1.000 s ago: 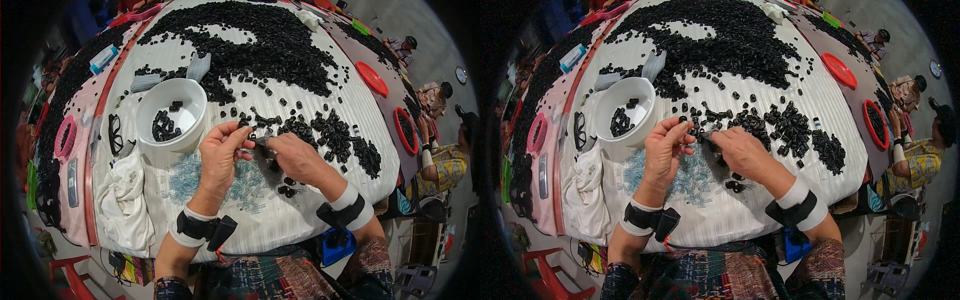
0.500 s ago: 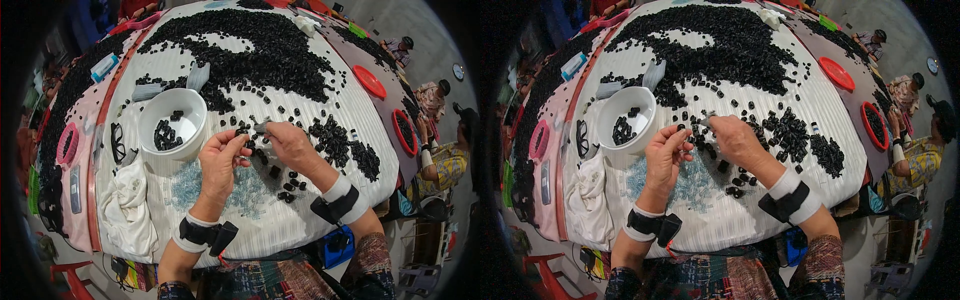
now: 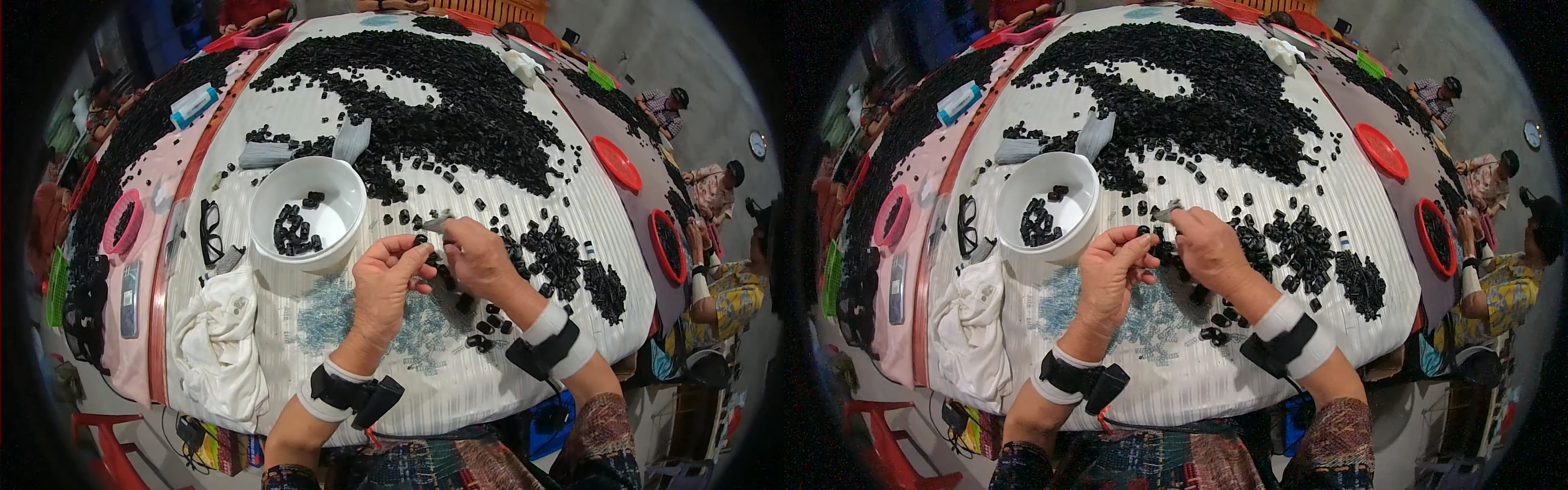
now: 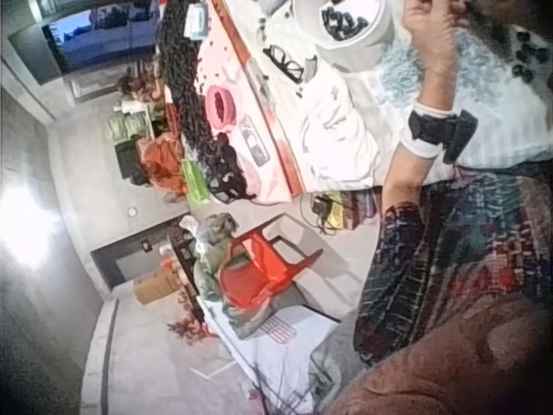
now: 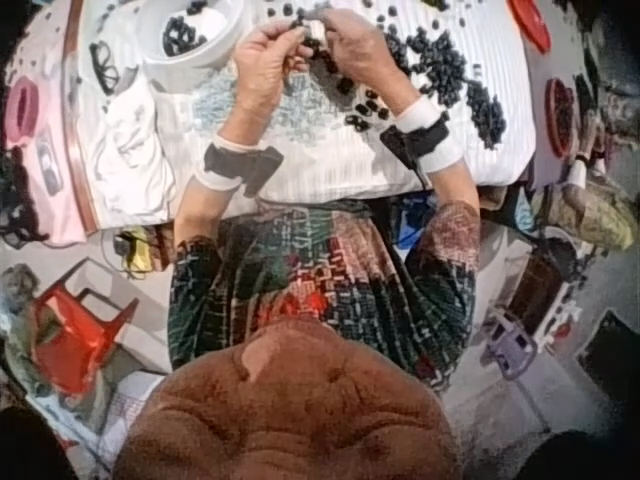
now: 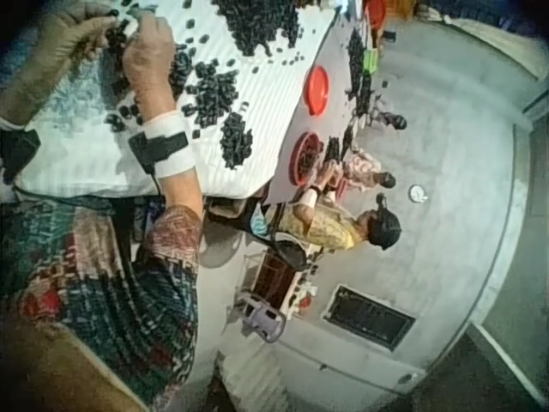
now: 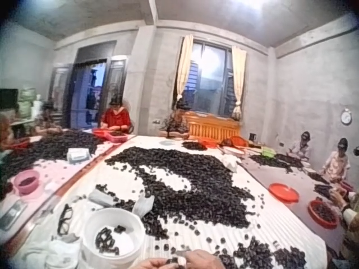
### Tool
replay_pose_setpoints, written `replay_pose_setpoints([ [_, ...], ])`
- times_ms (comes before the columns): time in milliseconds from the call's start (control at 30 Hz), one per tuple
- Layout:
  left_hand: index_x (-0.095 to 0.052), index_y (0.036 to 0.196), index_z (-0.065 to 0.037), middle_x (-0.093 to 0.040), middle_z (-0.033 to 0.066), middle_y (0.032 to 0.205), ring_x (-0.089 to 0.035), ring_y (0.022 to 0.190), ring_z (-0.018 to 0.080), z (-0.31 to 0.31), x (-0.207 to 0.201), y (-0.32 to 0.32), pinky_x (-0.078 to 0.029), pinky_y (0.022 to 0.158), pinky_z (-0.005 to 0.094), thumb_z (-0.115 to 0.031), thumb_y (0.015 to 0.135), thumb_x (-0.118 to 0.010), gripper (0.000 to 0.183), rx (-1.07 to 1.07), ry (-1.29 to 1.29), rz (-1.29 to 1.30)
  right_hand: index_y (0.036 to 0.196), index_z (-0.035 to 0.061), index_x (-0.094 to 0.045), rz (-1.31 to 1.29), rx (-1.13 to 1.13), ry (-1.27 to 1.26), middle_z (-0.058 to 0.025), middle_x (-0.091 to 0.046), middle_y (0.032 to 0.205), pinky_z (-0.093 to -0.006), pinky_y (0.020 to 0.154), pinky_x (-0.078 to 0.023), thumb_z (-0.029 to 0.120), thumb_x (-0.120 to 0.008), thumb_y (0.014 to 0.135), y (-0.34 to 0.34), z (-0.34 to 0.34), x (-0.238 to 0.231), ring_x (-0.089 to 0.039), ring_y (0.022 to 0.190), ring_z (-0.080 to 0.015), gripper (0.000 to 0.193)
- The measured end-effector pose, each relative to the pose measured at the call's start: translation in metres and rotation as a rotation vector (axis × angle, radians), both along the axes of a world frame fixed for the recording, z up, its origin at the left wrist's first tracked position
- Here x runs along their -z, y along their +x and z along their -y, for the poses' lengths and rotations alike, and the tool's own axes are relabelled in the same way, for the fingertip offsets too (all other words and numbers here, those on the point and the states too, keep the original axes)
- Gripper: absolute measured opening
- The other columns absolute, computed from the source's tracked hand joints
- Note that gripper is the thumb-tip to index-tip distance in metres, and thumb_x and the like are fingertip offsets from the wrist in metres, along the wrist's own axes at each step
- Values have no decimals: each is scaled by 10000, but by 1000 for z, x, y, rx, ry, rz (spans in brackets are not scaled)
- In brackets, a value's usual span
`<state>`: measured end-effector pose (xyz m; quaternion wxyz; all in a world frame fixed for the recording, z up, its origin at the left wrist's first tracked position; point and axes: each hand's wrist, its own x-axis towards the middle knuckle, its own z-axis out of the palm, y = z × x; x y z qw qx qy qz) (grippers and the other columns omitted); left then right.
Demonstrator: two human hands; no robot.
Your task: The recorder sorts and assembles small black rubber or plastic shoe components on a table covered in a white cloth.
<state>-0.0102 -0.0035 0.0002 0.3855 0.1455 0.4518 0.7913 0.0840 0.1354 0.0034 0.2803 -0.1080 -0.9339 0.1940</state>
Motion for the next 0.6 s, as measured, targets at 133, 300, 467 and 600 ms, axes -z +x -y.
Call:
replay_pose_setpoints([
  [133,-567,1012,8,-677,102,874,-652,670,124,-1,0,3,-524,500,218,-96,843,-666,222,66,-12,-12,971,17,-613,-85,-17,-548,-68,-632,818,-234,627,-493,6,-569,842,16,4,-18,-610,724,-93,137],
  [300,-575,1016,11,-677,104,877,-661,693,139,1,-5,12,-529,507,223,-82,842,-666,217,174,-16,-56,1067,-11,-613,-139,-27,-813,-35,-652,914,-223,704,-512,4,-574,866,37,19,-46,-614,820,-82,205],
  [467,-595,1005,22,-674,103,877,-670,730,155,0,-7,21,-542,544,233,-55,836,-663,198,239,15,-94,1051,10,-634,-273,-53,-695,-44,-664,891,-218,694,-503,11,-615,844,44,26,-44,-609,798,-78,208],
  [600,-601,996,22,-672,95,870,-670,737,153,1,-9,24,-542,558,232,-54,831,-667,193,246,17,-108,992,21,-649,-298,-17,-602,-40,-656,826,-212,623,-482,2,-632,821,45,27,-34,-583,715,-64,172],
])
